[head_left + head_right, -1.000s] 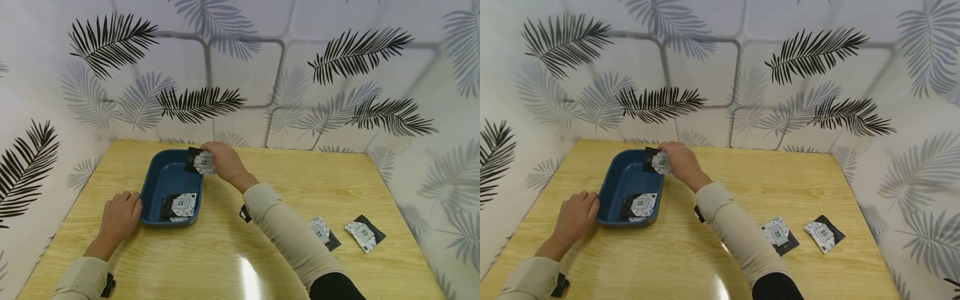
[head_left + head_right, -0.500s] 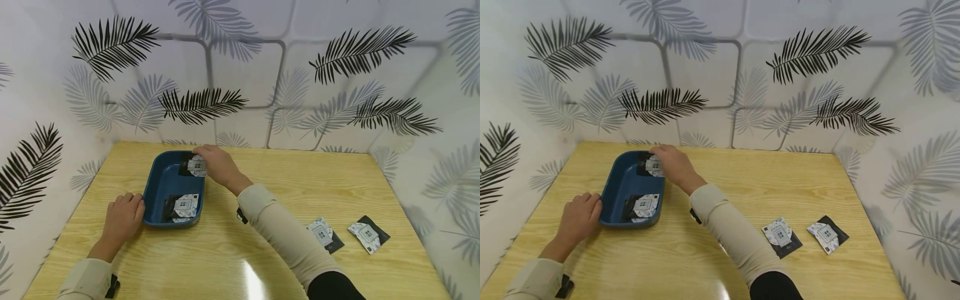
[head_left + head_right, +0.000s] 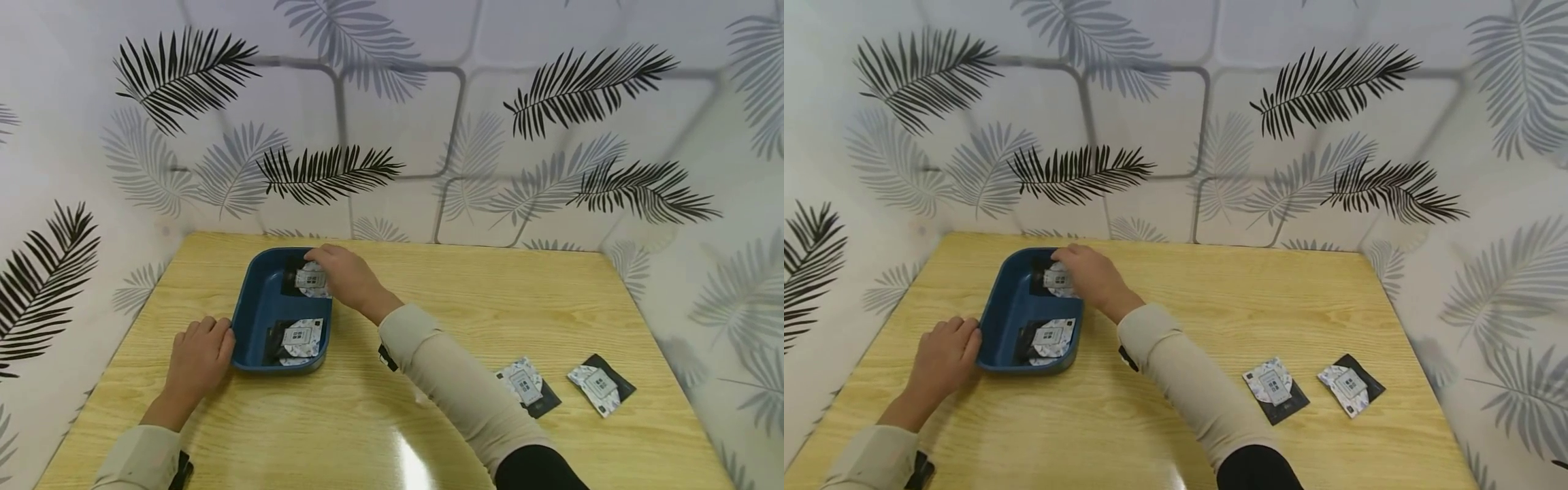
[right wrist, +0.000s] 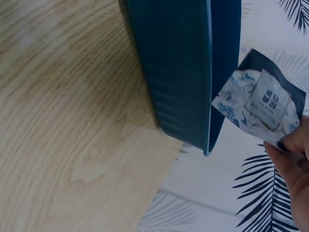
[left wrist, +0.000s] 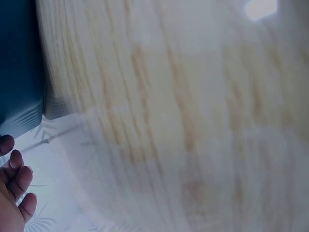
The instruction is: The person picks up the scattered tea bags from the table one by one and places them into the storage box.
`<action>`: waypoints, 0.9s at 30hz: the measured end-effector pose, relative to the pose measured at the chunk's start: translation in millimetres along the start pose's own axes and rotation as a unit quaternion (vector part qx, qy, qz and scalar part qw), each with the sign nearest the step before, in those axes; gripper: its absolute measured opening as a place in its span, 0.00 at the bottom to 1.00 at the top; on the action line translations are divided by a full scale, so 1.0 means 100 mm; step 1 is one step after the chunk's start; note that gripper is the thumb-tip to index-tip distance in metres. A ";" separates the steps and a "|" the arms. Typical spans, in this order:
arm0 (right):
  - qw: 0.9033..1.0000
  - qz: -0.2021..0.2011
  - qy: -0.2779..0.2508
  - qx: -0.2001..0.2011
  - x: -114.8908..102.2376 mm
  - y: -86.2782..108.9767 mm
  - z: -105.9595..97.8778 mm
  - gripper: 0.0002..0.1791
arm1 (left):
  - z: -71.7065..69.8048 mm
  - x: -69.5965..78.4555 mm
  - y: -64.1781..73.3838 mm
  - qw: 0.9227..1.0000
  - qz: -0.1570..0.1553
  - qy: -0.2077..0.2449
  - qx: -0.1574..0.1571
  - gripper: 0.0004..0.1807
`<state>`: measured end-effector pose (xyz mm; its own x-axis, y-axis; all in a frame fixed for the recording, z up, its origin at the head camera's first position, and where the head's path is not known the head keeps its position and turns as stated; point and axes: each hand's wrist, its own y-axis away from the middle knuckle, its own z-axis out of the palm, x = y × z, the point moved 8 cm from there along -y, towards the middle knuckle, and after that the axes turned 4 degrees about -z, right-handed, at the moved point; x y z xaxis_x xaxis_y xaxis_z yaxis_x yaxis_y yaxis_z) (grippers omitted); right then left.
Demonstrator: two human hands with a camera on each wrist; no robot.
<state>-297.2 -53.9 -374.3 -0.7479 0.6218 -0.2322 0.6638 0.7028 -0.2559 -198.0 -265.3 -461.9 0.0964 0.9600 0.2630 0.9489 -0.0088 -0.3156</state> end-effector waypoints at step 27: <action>0.993 0.027 0.058 -0.100 -0.12 -0.09 0.71 0.17 | -0.02 -0.01 -0.02 1.000 0.003 -0.001 0.004 0.11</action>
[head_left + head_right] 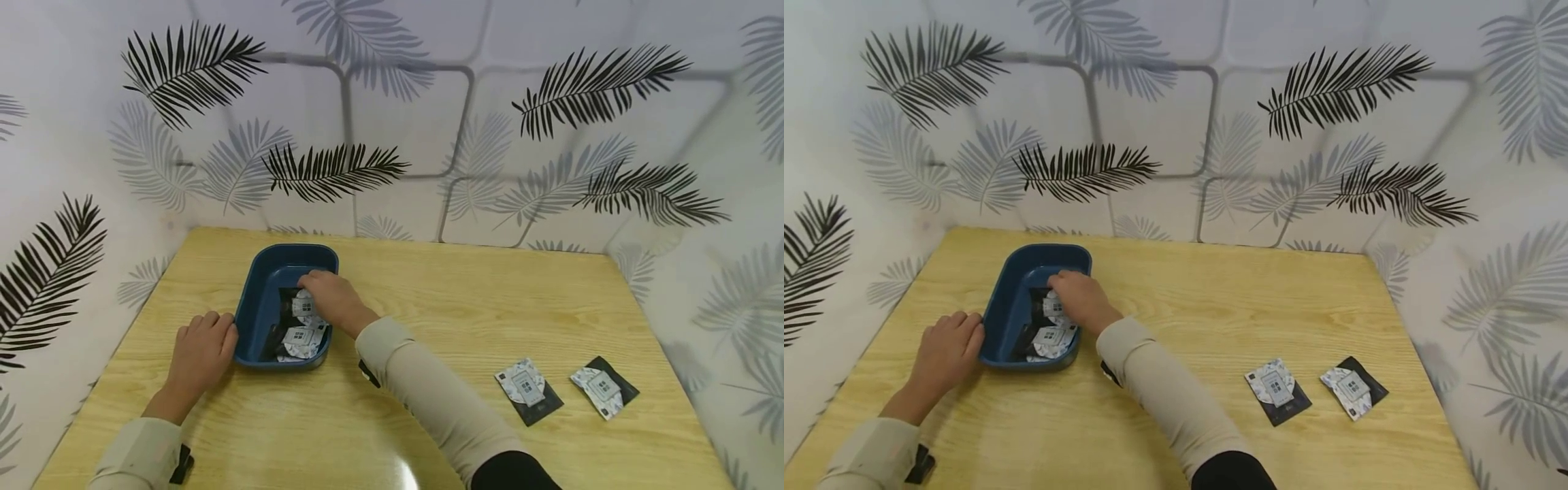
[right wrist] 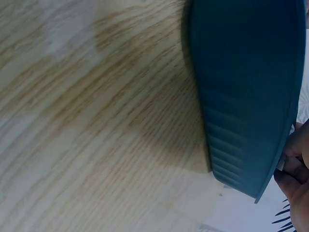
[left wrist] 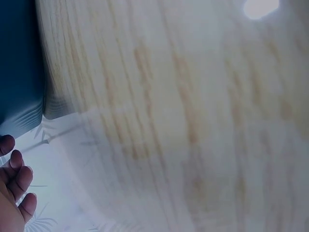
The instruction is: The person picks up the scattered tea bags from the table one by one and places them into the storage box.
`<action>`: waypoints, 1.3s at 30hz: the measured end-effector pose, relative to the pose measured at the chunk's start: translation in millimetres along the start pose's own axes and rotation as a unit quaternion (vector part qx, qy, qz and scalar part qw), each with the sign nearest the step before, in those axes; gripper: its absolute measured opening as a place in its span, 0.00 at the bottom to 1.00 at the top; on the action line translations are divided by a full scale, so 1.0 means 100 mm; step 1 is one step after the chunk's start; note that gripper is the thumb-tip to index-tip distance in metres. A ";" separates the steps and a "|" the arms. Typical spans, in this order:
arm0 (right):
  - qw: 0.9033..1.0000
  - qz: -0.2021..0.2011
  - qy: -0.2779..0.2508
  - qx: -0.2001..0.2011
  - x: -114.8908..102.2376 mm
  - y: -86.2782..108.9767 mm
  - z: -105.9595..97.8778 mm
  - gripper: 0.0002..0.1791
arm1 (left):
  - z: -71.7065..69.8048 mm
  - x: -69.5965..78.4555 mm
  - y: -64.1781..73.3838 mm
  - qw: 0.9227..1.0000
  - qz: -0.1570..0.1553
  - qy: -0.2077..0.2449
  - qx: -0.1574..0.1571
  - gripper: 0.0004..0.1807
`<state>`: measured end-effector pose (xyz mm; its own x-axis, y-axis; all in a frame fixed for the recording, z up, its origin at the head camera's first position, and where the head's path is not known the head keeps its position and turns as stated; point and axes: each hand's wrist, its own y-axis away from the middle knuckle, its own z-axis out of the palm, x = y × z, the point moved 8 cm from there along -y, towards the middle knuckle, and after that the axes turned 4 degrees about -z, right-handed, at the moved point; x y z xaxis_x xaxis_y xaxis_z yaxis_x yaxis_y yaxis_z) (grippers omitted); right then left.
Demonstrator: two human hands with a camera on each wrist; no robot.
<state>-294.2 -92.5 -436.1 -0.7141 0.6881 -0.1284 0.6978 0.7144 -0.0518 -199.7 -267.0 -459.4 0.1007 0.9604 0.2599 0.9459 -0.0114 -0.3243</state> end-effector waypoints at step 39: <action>0.994 0.047 -0.034 0.093 0.71 0.89 -0.54 0.14 | -0.07 0.11 0.02 1.000 0.011 0.005 0.015 0.11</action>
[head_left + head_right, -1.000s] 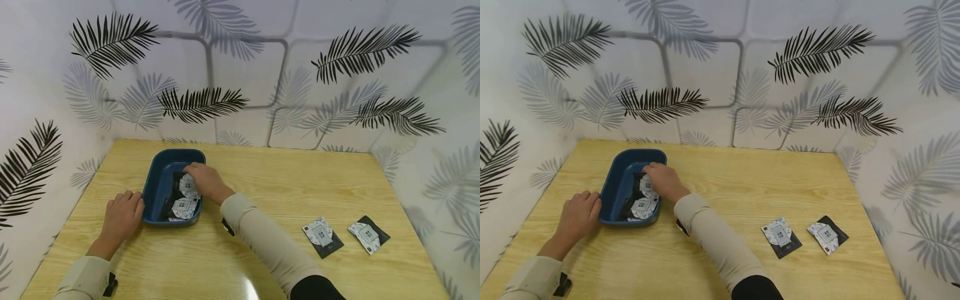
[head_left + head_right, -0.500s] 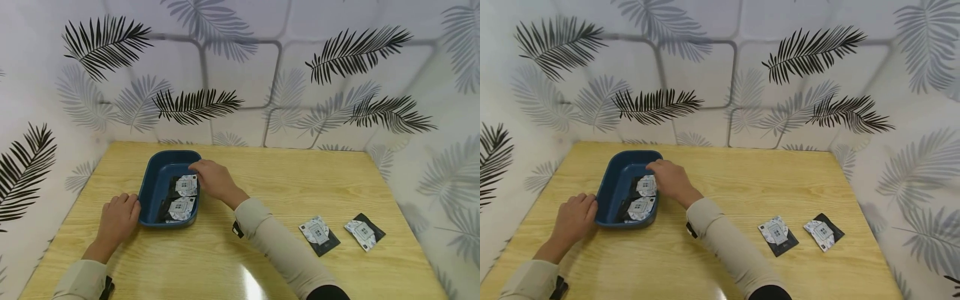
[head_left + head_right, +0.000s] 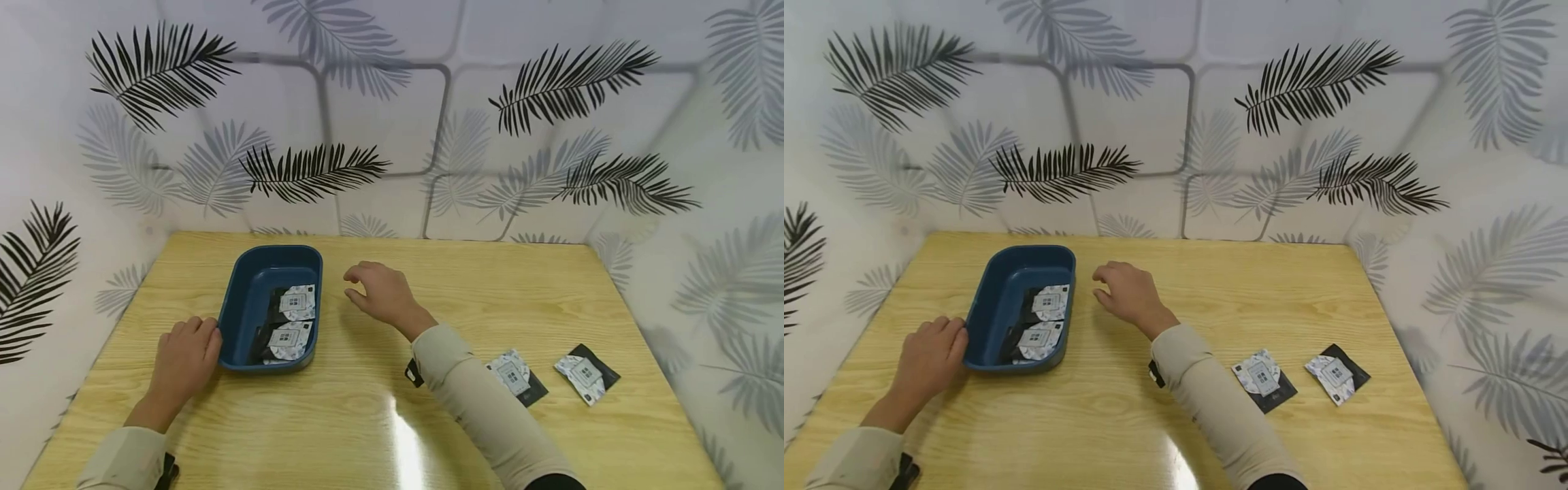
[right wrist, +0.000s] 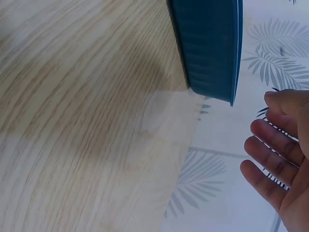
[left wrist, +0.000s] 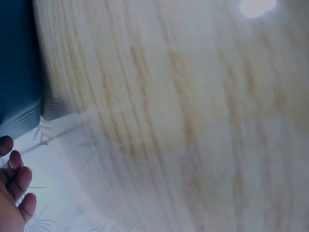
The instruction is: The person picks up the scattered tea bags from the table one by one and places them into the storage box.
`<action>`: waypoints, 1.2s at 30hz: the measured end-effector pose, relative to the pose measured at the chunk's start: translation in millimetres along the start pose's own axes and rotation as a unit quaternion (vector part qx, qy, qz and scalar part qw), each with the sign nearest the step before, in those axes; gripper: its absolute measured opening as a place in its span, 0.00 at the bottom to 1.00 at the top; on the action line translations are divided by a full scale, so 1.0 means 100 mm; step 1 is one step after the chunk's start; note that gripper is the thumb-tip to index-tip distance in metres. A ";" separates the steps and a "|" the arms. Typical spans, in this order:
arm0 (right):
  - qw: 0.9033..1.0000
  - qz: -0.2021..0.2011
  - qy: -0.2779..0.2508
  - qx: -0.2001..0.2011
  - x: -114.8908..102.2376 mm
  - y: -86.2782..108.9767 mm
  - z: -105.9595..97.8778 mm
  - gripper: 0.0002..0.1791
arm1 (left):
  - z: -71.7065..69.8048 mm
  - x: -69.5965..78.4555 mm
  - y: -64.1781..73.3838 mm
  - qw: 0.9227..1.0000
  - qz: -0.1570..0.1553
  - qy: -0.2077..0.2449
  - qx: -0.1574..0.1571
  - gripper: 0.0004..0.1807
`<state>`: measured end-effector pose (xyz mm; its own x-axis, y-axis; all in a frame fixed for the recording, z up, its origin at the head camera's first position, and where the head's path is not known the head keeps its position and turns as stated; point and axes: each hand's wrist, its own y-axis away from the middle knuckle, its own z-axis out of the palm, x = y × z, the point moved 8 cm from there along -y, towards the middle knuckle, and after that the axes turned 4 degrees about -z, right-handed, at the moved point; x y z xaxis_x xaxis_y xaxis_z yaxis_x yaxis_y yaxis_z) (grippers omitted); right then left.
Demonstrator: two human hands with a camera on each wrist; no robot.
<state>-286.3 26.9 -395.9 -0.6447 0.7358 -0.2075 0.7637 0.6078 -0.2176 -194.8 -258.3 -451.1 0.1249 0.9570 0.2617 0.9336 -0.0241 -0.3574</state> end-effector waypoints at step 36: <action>0.993 0.061 -0.054 -0.082 0.61 0.61 0.04 0.14 | 0.03 -0.03 0.03 1.000 -0.007 0.000 -0.014 0.13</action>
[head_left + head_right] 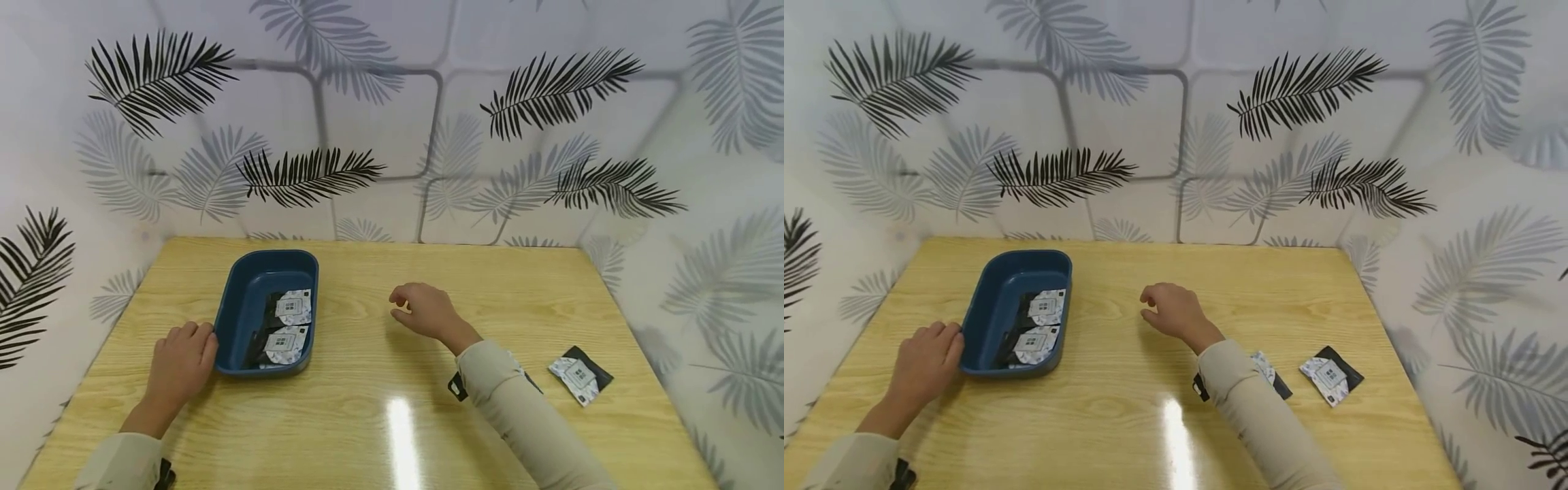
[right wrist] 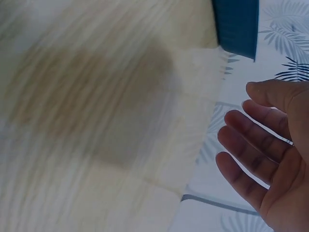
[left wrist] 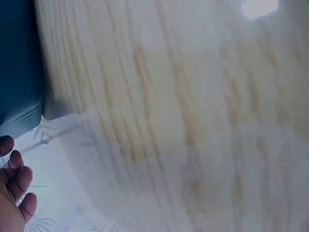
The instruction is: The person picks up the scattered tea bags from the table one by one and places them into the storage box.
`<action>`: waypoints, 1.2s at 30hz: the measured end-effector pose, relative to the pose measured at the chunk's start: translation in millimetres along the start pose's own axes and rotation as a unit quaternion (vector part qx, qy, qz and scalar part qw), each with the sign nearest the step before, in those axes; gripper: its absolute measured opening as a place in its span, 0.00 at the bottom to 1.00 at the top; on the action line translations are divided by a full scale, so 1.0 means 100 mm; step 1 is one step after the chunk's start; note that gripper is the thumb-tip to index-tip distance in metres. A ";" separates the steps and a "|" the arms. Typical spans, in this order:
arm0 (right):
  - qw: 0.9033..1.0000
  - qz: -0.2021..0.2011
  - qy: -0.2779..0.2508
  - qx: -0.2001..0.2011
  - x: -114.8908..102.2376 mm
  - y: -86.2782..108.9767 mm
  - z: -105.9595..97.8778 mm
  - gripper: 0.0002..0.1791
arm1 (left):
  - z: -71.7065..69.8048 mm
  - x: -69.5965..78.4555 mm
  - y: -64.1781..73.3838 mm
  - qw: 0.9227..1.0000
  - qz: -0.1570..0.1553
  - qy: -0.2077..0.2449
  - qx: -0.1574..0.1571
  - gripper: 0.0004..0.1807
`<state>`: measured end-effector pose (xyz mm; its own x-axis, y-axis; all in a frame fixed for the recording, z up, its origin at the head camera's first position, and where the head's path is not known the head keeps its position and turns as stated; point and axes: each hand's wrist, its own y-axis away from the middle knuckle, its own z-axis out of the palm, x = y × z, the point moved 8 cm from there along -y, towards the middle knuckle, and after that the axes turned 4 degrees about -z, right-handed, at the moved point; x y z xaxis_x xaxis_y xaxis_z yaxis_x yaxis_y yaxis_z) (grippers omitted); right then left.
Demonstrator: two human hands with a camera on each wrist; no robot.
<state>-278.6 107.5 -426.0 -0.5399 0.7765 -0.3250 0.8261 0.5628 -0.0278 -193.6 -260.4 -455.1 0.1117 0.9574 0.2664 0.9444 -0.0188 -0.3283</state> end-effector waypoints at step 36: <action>0.994 0.105 0.034 0.012 1.08 1.23 -0.11 0.17 | 0.03 -0.01 0.00 1.000 -0.002 0.015 0.002 0.12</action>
<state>-236.7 263.3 -454.1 -0.3642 0.8941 -0.2607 0.9250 0.3798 0.0103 -194.5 -260.4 -458.4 0.1168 0.9484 0.2947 0.9438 -0.0136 -0.3302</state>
